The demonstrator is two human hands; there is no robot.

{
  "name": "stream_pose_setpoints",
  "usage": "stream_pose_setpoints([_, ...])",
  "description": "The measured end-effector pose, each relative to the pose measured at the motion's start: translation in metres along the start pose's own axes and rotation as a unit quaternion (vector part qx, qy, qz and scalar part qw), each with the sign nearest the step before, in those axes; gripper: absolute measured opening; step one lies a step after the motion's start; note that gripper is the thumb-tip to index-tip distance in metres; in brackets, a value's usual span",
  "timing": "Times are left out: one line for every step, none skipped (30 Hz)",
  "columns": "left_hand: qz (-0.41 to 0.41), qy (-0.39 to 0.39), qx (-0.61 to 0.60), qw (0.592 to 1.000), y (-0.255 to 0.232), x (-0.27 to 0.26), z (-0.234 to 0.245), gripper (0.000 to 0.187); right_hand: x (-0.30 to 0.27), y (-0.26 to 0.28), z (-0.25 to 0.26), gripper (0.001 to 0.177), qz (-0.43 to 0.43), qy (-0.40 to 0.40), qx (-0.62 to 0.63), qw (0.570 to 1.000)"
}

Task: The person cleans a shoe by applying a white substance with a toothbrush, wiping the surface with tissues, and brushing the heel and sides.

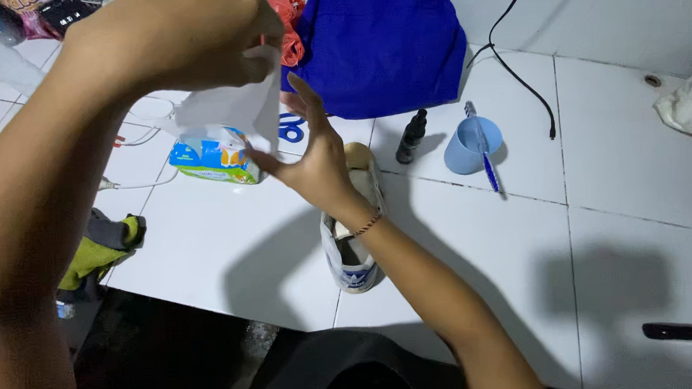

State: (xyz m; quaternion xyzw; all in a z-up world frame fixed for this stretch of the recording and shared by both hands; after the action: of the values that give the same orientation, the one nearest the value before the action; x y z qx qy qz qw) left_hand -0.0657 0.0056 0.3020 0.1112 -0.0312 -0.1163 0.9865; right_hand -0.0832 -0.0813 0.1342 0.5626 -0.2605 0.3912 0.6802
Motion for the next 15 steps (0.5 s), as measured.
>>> stream_pose_setpoints([0.0,0.0,-0.001,1.0,-0.001,0.001,-0.001,0.017,0.003,0.0,-0.002,0.102,0.0,0.0,0.0,1.0])
stream_pose_setpoints([-0.01,-0.012,0.0,1.0,-0.003,0.003,0.0,0.02,0.006,-0.004,-0.001,0.071,-0.02,-0.03,0.053,0.998])
stream_pose_setpoints([-0.021,-0.023,0.0,1.0,-0.005,0.003,0.0,0.026,0.007,-0.007,-0.001,0.041,-0.04,-0.062,0.107,0.992])
stream_pose_setpoints([-0.022,-0.022,0.0,1.0,-0.003,0.0,-0.004,0.026,0.006,-0.002,0.009,0.041,-0.041,-0.062,0.107,0.991])
stream_pose_setpoints([-0.023,-0.033,-0.038,0.998,0.001,-0.001,-0.003,0.031,0.006,-0.004,0.018,0.037,-0.089,-0.066,0.115,0.987])
stream_pose_setpoints([-0.024,-0.045,-0.076,0.996,0.005,-0.003,-0.003,0.044,0.005,-0.007,0.027,0.042,-0.136,-0.07,0.124,0.98])
stream_pose_setpoints([-0.025,-0.045,-0.076,0.996,0.009,-0.009,-0.006,0.044,0.004,-0.007,0.036,0.042,-0.135,-0.071,0.122,0.981])
stream_pose_setpoints([-0.067,-0.08,-0.154,0.983,0.009,-0.018,-0.002,0.059,0.003,-0.008,0.047,0.032,-0.147,-0.094,0.155,0.972])
stream_pose_setpoints([-0.108,-0.113,-0.231,0.96,0.011,-0.027,0.001,0.077,0.0,-0.01,0.057,0.025,-0.16,-0.118,0.188,0.962])
stream_pose_setpoints([-0.11,-0.113,-0.232,0.96,0.008,-0.03,-0.012,0.077,-0.004,-0.011,0.068,0.025,-0.161,-0.118,0.186,0.962])
stream_pose_setpoints([-0.082,-0.071,-0.35,0.931,0.012,-0.029,-0.026,0.079,-0.011,-0.016,0.074,0.032,-0.196,-0.145,0.291,0.925])
stream_pose_setpoints([-0.053,-0.026,-0.461,0.885,0.015,-0.029,-0.041,0.083,-0.017,-0.02,0.079,0.039,-0.229,-0.169,0.392,0.875])
stream_pose_setpoints([-0.054,-0.026,-0.462,0.885,0.009,-0.029,-0.06,0.083,-0.019,-0.015,0.085,0.039,-0.229,-0.169,0.392,0.875])
stream_pose_setpoints([-0.062,0.021,-0.551,0.832,0.003,-0.027,-0.081,0.079,-0.025,-0.014,0.092,0.037,-0.257,-0.202,0.39,0.861])
stream_pose_setpoints([-0.07,0.069,-0.633,0.768,-0.004,-0.025,-0.103,0.074,-0.031,-0.013,0.099,0.036,-0.284,-0.236,0.387,0.845])
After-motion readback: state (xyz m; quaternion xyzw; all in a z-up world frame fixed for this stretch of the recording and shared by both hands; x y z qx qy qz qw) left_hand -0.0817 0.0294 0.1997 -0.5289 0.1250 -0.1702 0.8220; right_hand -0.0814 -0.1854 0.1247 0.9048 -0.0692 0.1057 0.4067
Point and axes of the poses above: each hand's wrist, its own x-axis towards the middle knuckle, its own z-axis out of the back of the hand, y = z × x, the point moved 7 cm from there along x, towards the middle knuckle, and after that the axes turned 14 degrees about z, right-handed, at the moved point
